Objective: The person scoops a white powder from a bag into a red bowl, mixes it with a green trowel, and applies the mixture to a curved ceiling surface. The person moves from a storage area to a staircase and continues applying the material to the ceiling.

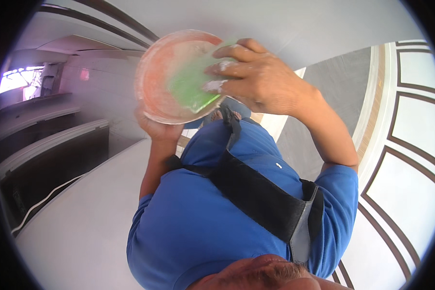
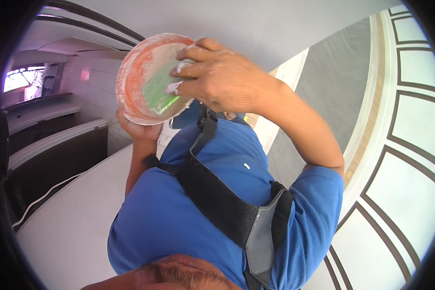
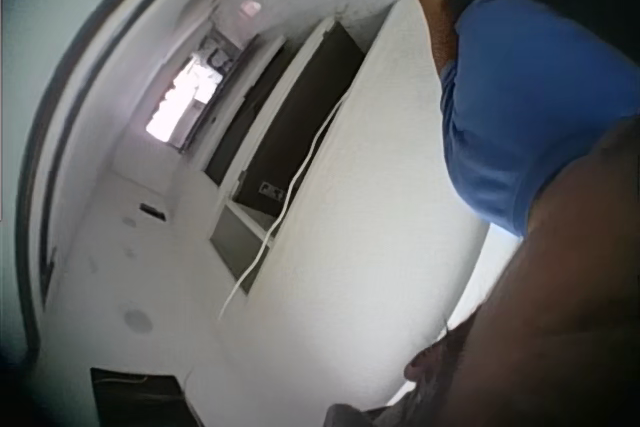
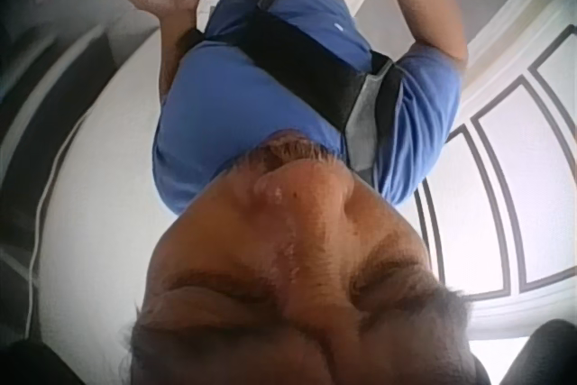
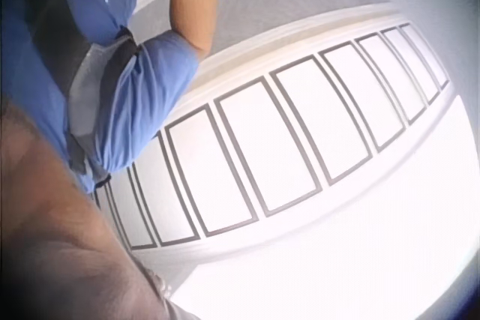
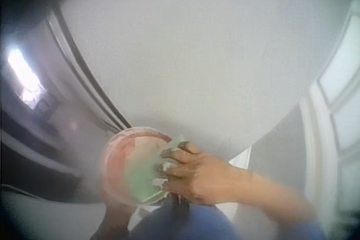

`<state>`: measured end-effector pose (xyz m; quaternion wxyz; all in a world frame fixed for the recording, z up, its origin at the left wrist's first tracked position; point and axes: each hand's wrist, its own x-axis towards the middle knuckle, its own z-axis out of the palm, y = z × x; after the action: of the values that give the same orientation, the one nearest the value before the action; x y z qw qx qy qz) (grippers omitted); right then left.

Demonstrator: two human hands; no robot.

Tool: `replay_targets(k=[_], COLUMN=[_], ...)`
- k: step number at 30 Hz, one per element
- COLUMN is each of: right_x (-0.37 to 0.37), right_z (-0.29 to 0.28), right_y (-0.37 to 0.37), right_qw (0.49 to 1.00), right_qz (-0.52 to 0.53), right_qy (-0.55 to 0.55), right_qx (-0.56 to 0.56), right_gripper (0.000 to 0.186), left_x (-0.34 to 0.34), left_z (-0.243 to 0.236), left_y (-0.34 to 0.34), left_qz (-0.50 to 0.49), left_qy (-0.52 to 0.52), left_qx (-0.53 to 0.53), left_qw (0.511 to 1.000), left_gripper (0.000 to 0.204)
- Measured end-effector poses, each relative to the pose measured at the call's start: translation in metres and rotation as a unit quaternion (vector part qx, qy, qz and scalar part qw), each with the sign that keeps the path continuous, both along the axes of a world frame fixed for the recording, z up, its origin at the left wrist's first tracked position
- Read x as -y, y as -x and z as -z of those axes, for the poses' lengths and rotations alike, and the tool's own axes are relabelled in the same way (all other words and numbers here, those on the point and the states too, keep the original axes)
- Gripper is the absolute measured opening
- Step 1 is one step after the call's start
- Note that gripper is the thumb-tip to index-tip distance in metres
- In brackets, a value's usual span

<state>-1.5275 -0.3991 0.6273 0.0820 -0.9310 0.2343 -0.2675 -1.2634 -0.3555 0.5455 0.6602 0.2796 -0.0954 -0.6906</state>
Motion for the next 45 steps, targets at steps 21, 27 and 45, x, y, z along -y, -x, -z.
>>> replay_targets(k=[21,27,45], right_x=[-0.068,-0.104,-0.119], right_z=[0.033,0.042,0.044], right_y=[0.027,0.035,0.028], right_qw=[0.845,0.784,0.783], right_qz=[-0.107,-0.104,-0.093], right_qy=[-0.484,-0.569,-0.582], right_qx=[0.198,0.225,0.198], right_gripper=[0.033,0.046,0.038], left_x=[-0.003,-0.012,-0.022], left_z=[0.004,0.004,0.013], left_y=[-0.064,-0.066,-0.068], left_qz=[-0.054,-0.06,-0.045], left_qy=[-0.057,-0.071,-0.064], left_qx=[0.036,0.038,0.053], left_qw=[0.996,0.995,0.996], left_gripper=[0.064,0.063,0.066])
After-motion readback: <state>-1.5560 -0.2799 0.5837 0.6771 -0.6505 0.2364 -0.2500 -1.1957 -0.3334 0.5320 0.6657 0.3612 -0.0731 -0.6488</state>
